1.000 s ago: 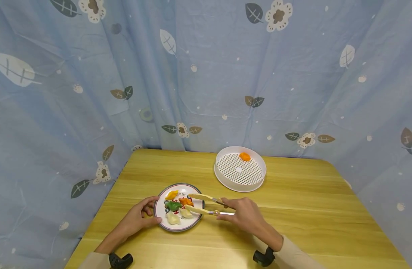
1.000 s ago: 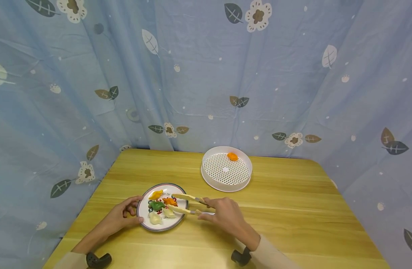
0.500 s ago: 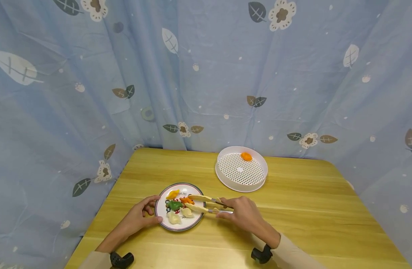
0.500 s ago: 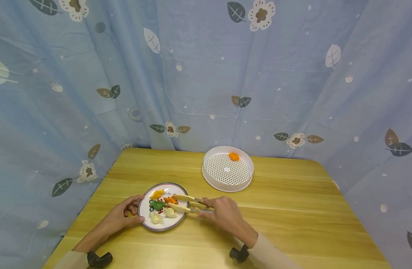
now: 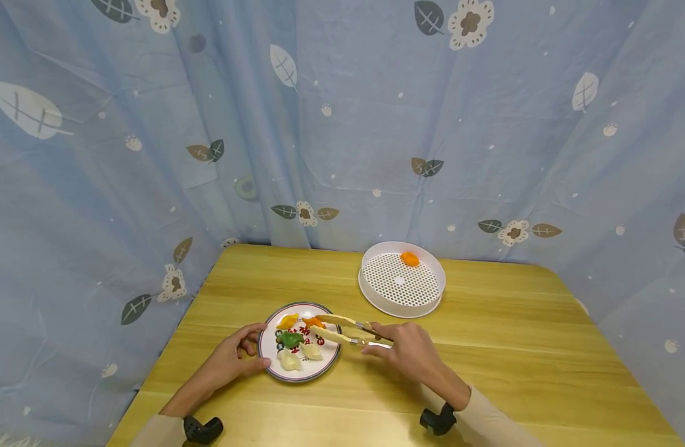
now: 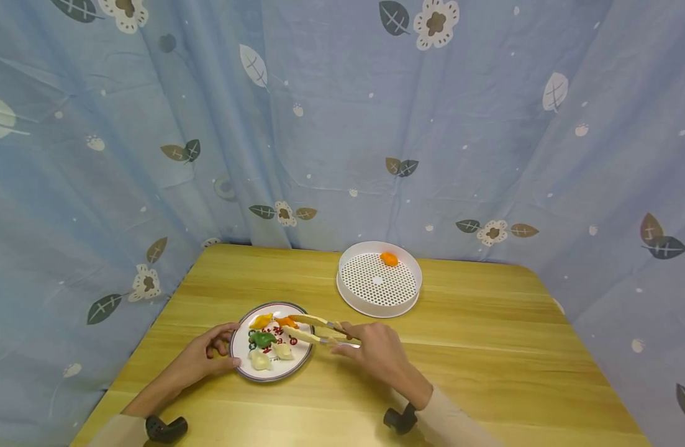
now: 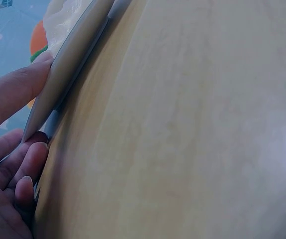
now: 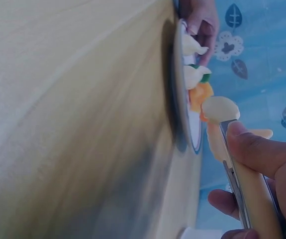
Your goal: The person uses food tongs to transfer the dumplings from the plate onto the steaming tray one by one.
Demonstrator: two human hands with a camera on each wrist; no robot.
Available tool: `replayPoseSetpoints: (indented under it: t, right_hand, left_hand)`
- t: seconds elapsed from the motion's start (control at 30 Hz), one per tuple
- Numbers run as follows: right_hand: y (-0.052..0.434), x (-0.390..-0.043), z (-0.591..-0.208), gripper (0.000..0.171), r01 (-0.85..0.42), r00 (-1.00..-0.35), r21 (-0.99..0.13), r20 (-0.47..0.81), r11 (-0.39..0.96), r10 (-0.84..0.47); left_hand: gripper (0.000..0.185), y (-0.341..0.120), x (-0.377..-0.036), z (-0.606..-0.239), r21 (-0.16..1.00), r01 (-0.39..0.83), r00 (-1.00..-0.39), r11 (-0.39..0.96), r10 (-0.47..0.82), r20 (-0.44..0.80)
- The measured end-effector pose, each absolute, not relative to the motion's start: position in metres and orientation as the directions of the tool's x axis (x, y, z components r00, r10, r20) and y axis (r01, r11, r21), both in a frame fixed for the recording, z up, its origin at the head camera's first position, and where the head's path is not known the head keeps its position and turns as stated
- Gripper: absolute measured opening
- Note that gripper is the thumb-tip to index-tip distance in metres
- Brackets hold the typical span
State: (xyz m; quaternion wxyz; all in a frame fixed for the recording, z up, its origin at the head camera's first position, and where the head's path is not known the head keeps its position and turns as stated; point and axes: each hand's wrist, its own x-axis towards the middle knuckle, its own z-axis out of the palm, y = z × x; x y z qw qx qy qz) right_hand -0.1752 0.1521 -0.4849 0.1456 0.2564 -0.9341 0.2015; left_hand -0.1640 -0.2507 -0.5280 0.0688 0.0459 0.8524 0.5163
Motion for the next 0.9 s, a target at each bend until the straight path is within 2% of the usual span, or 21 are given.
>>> replayPoseSetpoints:
  t: [0.53, 0.73, 0.9]
  right_hand:
    - [0.172, -0.187, -0.468, 0.041, -0.567, -0.783, -0.313, 0.490, 0.762, -0.383]
    - [0.181, -0.193, -0.462, 0.051, -0.535, -0.806, -0.345, 0.482, 0.771, -0.344]
    - [0.190, -0.199, -0.458, 0.052, -0.512, -0.824, -0.364, 0.463, 0.778, -0.327]
  left_hand:
    - [0.080, -0.251, -0.165, -0.531, 0.890, 0.006, -0.986, 0.457, 0.150, -0.070]
    - [0.081, -0.252, -0.164, -0.530, 0.895, 0.008, -0.985, 0.446, 0.157, -0.069]
    - [0.081, -0.252, -0.165, -0.529, 0.901, 0.010, -0.983, 0.435, 0.168, -0.070]
